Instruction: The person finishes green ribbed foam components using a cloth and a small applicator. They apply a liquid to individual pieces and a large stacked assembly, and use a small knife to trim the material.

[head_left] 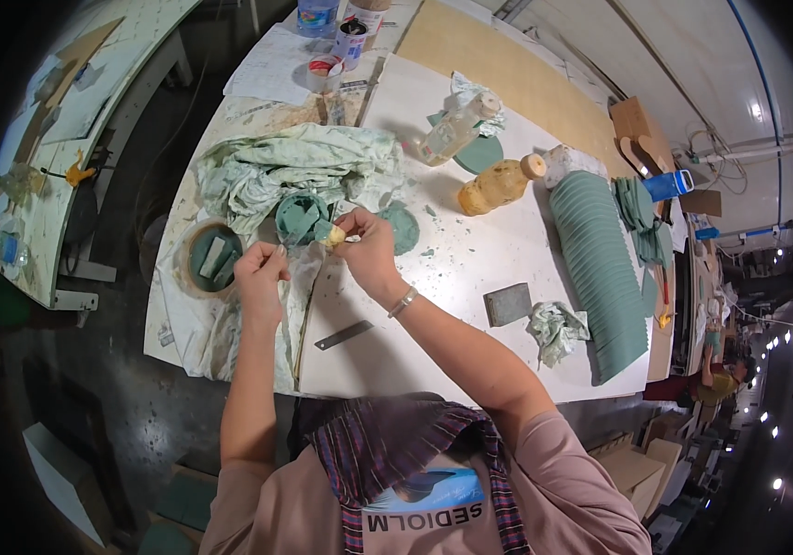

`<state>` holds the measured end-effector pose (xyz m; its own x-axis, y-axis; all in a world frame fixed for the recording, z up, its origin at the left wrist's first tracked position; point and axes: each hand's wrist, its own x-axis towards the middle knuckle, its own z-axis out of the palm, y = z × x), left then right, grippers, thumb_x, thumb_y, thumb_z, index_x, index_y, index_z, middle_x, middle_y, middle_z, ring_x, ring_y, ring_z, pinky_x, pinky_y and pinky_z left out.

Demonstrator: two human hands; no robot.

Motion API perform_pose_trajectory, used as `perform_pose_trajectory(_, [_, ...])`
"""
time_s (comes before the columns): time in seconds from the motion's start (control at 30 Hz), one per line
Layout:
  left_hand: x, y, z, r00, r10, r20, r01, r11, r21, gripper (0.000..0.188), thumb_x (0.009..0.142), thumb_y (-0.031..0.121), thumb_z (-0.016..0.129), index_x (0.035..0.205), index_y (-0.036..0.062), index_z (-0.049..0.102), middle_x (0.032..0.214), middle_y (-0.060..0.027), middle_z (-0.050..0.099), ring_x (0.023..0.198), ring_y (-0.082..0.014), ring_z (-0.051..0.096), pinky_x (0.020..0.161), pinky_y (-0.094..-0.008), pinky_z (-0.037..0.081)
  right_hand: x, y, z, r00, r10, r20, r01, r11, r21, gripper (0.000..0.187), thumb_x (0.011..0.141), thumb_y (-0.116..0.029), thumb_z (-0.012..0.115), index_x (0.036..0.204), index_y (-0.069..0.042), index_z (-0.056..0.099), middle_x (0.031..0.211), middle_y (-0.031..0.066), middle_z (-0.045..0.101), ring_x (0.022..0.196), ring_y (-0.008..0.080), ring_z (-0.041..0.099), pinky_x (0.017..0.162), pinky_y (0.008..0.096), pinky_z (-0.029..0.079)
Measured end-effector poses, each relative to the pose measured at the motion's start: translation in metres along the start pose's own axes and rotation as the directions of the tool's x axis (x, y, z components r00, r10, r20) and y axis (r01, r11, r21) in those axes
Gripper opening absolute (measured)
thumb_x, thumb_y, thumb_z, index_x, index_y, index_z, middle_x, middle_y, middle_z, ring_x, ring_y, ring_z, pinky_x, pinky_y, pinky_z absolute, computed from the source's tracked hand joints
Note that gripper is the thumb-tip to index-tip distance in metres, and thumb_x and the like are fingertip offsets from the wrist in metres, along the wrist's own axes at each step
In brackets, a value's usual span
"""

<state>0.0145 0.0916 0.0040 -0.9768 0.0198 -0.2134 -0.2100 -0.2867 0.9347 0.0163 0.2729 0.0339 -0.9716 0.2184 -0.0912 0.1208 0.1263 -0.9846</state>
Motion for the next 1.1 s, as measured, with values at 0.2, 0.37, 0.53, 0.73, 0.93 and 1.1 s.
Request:
perform_pose_trajectory(0.2, [-0.007,-0.001,0.008,0.999,-0.019,0.035,0.02,0.998,-0.052,0.012,0.091,0.003,0.06,0.079,0.002,0.058,0.067,0.0004,0.054,0.059,-0.0089,0.048,0.058,-0.0242,0.041,0.001,0.003,0.0,0.998,-0.037,-0.052,0.043,0.993,0.11,0.02,0.066,0.011,0.073,0.074,-0.001,0.058,0.078,0.0033,0.064,0.07,0.0103,0.058,0.064,0.0257,0.049])
perform_pose_trajectory(0.37, [-0.011,0.005,0.01,1.0,-0.006,0.02,0.007,0.999,-0.048,0.012,0.091,0.003,0.06,0.079,0.0017,0.058,0.067,0.0005,0.054,0.059,-0.0087,0.048,0.058,-0.0236,0.041,0.0,0.002,-0.002,0.998,-0.031,-0.048,0.036,0.994,0.103,0.022,0.067,0.011,0.072,0.075,-0.001,0.056,0.08,0.0039,0.064,0.072,0.0107,0.058,0.065,0.0256,0.049])
perform_pose_trajectory(0.53, [-0.011,-0.004,0.013,0.998,0.02,0.055,-0.018,0.999,-0.039,0.011,0.092,0.004,0.06,0.08,0.0029,0.058,0.067,0.0009,0.054,0.059,-0.0075,0.047,0.058,-0.0237,0.04,0.001,0.008,-0.001,0.993,-0.073,-0.093,0.081,0.993,0.085,0.024,0.066,0.012,0.071,0.076,-0.001,0.054,0.082,0.0049,0.063,0.074,0.0125,0.058,0.068,0.0267,0.049])
perform_pose_trajectory(0.73, [-0.018,0.001,0.019,0.999,0.036,0.036,-0.033,0.997,-0.072,0.014,0.091,0.003,0.06,0.078,0.0032,0.056,0.069,0.0005,0.055,0.061,-0.0072,0.048,0.059,-0.0228,0.042,0.0,0.009,-0.003,0.98,-0.108,-0.169,0.084,0.986,-0.141,0.027,0.063,0.015,0.071,0.073,-0.002,0.052,0.088,0.0062,0.061,0.081,0.0138,0.057,0.074,0.0271,0.048])
perform_pose_trajectory(0.93, [-0.006,-0.007,0.011,0.998,0.051,-0.02,-0.052,0.998,-0.047,0.014,0.091,0.004,0.061,0.078,0.0034,0.056,0.069,-0.0002,0.055,0.062,-0.0077,0.049,0.06,-0.0232,0.043,-0.007,-0.004,0.0,0.956,-0.224,-0.191,0.175,0.954,-0.245,0.029,0.062,0.011,0.076,0.073,-0.002,0.053,0.085,0.006,0.058,0.08,0.0156,0.056,0.074,0.0275,0.047])
perform_pose_trajectory(1.1, [-0.01,-0.003,0.021,0.997,0.069,0.029,-0.068,0.996,-0.058,0.015,0.091,0.004,0.061,0.077,0.0032,0.056,0.069,0.0003,0.055,0.061,-0.0071,0.048,0.058,-0.0232,0.042,-0.007,-0.003,0.0,0.962,-0.213,-0.17,0.187,0.97,-0.155,0.026,0.061,0.011,0.072,0.073,0.0,0.051,0.081,0.0094,0.054,0.074,0.0238,0.054,0.07,0.0329,0.045])
